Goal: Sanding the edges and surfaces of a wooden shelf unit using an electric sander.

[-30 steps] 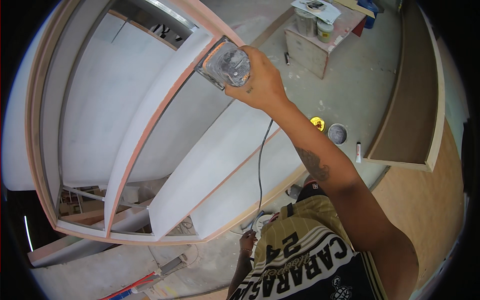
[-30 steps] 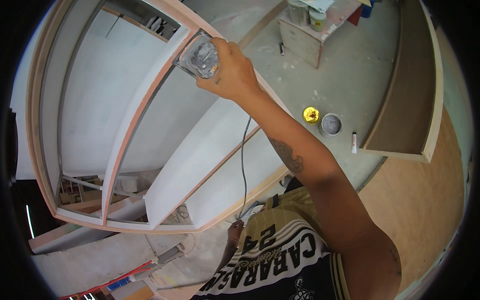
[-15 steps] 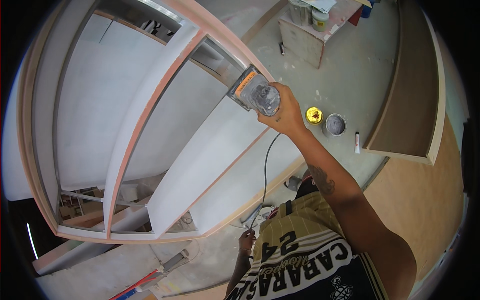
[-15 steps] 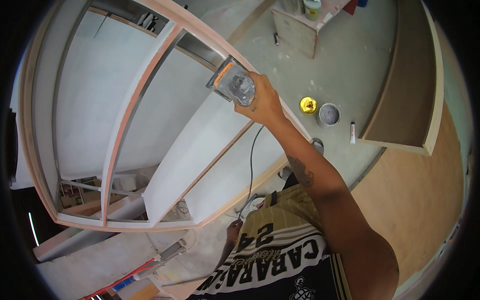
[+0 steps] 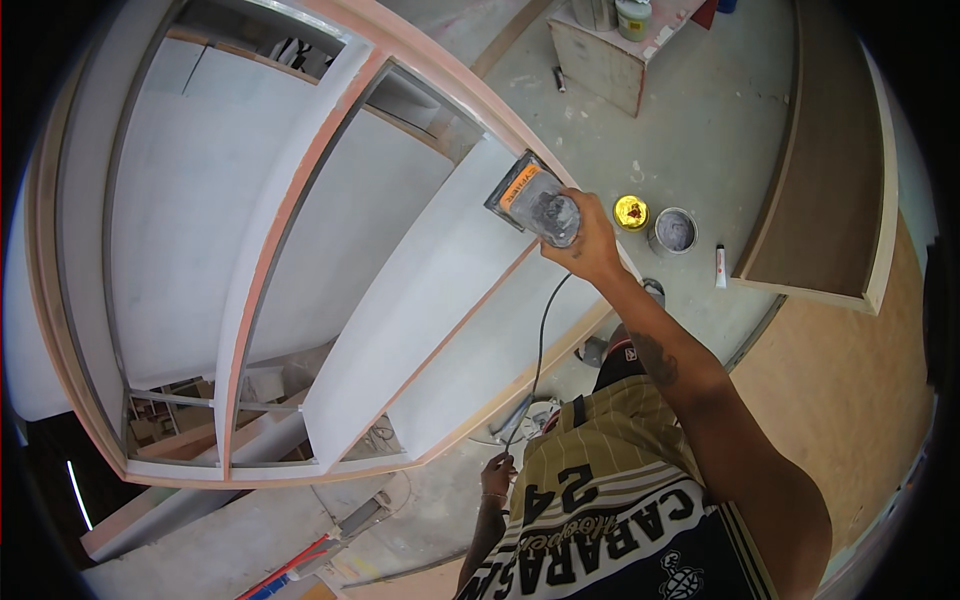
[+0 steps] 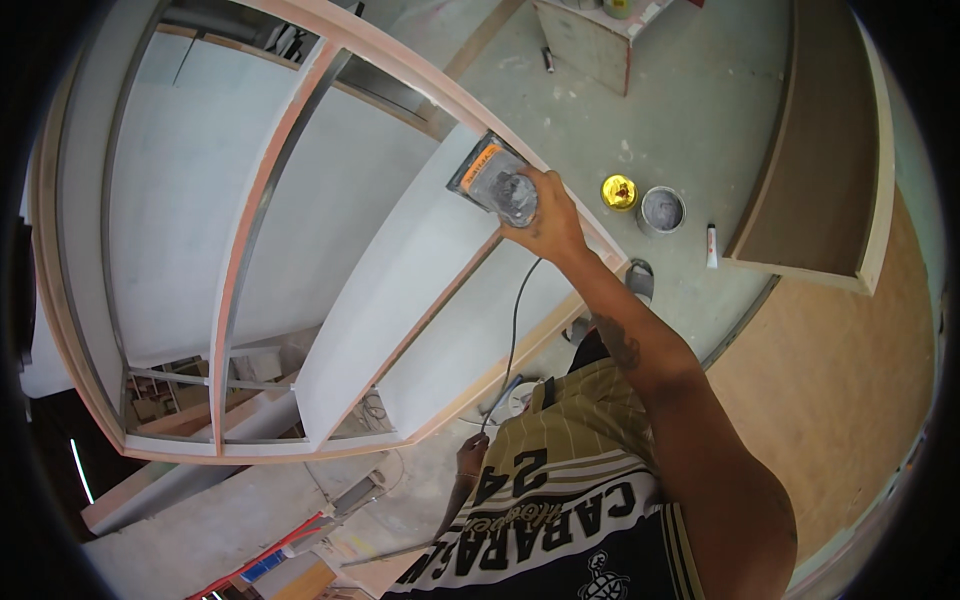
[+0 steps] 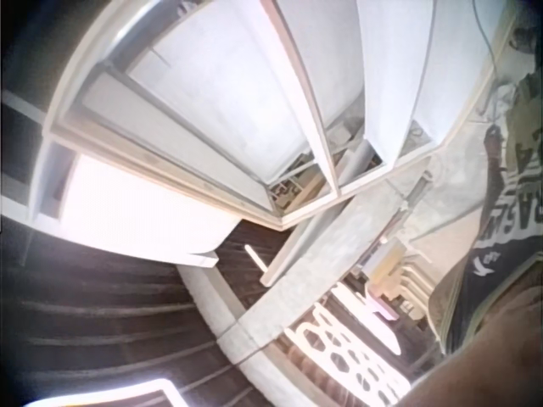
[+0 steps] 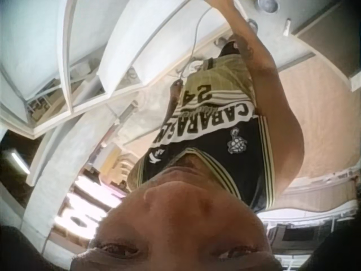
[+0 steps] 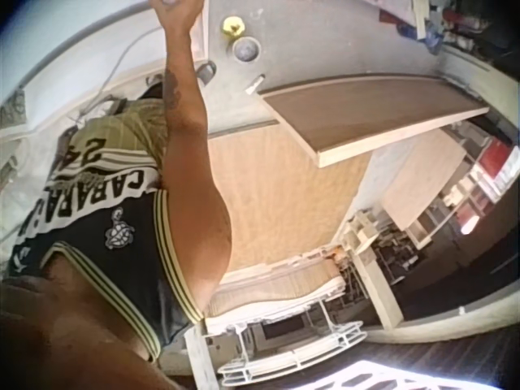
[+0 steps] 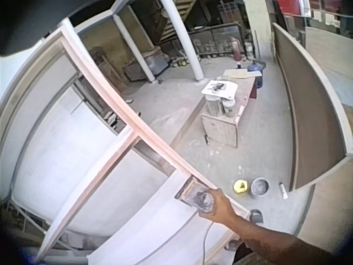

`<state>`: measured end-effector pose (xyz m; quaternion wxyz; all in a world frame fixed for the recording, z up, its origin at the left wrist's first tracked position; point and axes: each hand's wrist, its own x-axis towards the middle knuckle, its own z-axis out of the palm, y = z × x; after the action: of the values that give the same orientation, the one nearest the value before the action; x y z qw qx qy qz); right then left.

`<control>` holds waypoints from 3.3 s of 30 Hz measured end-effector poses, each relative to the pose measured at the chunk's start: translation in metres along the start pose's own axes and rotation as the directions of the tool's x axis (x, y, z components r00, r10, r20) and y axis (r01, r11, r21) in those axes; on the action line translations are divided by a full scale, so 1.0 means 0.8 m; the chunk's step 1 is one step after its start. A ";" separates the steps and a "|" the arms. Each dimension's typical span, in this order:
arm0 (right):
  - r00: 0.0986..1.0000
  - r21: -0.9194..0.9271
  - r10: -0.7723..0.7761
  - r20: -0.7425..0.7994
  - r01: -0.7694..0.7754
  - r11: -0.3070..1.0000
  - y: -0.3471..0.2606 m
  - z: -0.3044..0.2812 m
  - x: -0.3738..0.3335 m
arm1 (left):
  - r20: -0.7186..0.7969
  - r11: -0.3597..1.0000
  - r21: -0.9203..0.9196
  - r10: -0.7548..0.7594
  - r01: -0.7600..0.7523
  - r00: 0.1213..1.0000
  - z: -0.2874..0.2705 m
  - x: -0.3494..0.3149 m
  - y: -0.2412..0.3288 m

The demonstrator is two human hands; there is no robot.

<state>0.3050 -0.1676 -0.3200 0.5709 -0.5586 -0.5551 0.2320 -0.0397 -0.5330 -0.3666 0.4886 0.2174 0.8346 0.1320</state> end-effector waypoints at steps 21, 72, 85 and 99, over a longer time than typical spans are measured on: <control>0.999 0.007 0.024 -0.022 -0.023 1.000 -0.026 0.012 0.016 | 0.026 0.997 -0.078 0.027 -0.025 0.999 0.006 0.026 0.006; 0.995 0.072 -0.089 -0.036 0.091 0.993 -0.131 0.010 0.105 | 0.004 0.989 -0.143 0.033 -0.032 0.999 0.017 0.013 -0.011; 0.990 -0.006 0.137 0.031 -0.137 0.991 -0.011 0.001 -0.008 | 0.026 1.000 0.007 0.007 -0.007 1.000 -0.011 0.002 -0.019; 0.966 -0.015 0.253 0.047 -0.253 0.967 0.038 -0.006 -0.049 | 0.038 0.998 -0.048 -0.038 0.040 0.999 -0.013 0.015 -0.005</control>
<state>0.3093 -0.1962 -0.3609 0.5207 -0.6215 -0.4939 0.3140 -0.0550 -0.5305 -0.3718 0.5118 0.1916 0.8259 0.1390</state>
